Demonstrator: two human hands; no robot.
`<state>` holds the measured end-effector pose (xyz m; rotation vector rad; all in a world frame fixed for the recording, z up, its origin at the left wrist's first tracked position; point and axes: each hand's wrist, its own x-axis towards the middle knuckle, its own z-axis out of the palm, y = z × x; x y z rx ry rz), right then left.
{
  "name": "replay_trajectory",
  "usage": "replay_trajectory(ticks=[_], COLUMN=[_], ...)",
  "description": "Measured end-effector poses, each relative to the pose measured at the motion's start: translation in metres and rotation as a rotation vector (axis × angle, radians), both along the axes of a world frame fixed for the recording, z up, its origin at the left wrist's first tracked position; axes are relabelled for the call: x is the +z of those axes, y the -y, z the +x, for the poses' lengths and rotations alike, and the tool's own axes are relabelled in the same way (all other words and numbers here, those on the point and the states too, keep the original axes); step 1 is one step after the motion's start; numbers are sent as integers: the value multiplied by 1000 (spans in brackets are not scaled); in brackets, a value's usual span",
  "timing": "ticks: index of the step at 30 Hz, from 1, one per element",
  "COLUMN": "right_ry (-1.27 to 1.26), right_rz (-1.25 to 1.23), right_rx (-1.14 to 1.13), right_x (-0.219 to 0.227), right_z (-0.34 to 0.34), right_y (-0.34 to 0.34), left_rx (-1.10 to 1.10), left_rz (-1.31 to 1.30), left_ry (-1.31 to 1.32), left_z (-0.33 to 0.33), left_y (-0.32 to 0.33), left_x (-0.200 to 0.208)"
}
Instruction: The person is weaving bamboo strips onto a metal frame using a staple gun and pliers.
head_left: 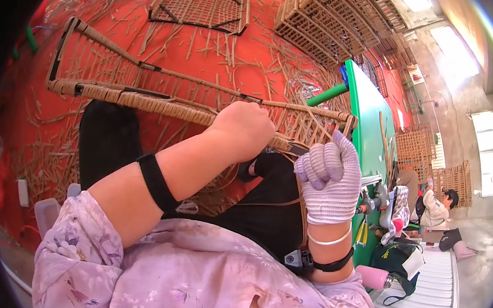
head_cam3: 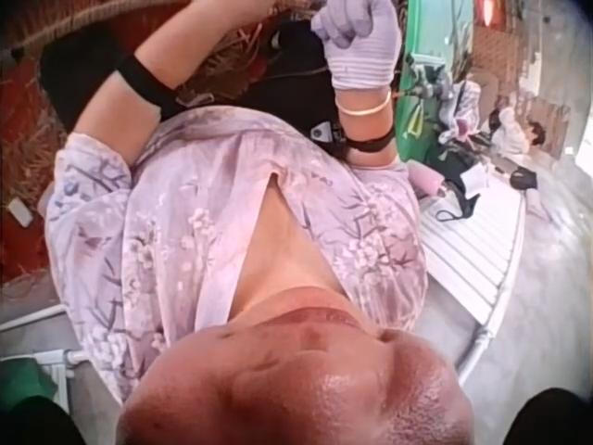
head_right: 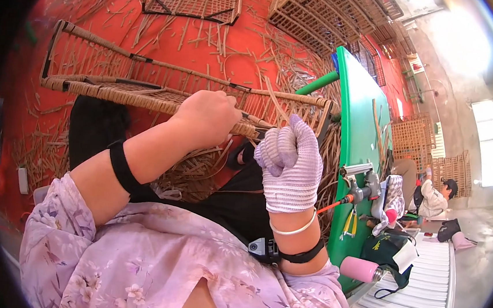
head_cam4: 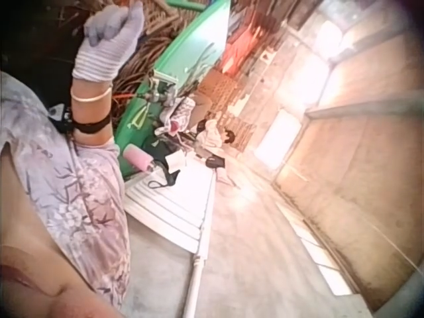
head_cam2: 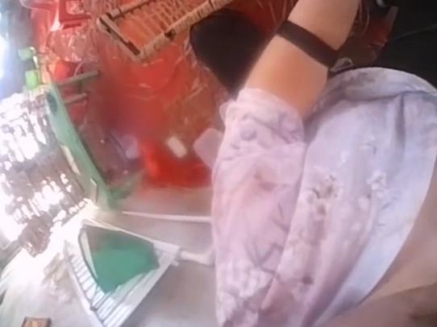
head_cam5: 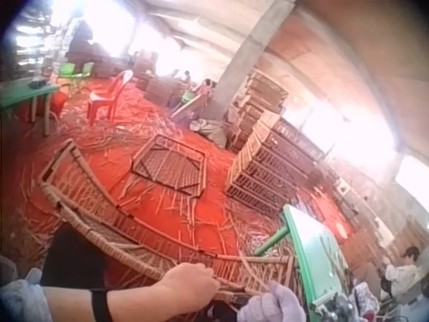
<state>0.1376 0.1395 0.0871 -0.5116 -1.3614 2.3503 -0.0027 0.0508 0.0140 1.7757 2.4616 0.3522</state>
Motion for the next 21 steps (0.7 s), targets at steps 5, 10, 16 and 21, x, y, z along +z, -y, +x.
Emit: replay_trajectory(ticks=[5,10,16,21], right_ry=[-10,10,3,210], right_rz=[29,5,61,34], right_rx=[61,70,72,28], right_x=[7,13,5,-26], right_z=[-12,-25,-55,-102], right_y=[-10,-23,-51,-78], left_rx=[-10,-7,-12,-16], left_rz=[-27,-19,44,79], left_ry=[9,28,32,10], left_z=[1,1,3,3], left_y=[0,2,2,3], left_x=[3,5,4,2])
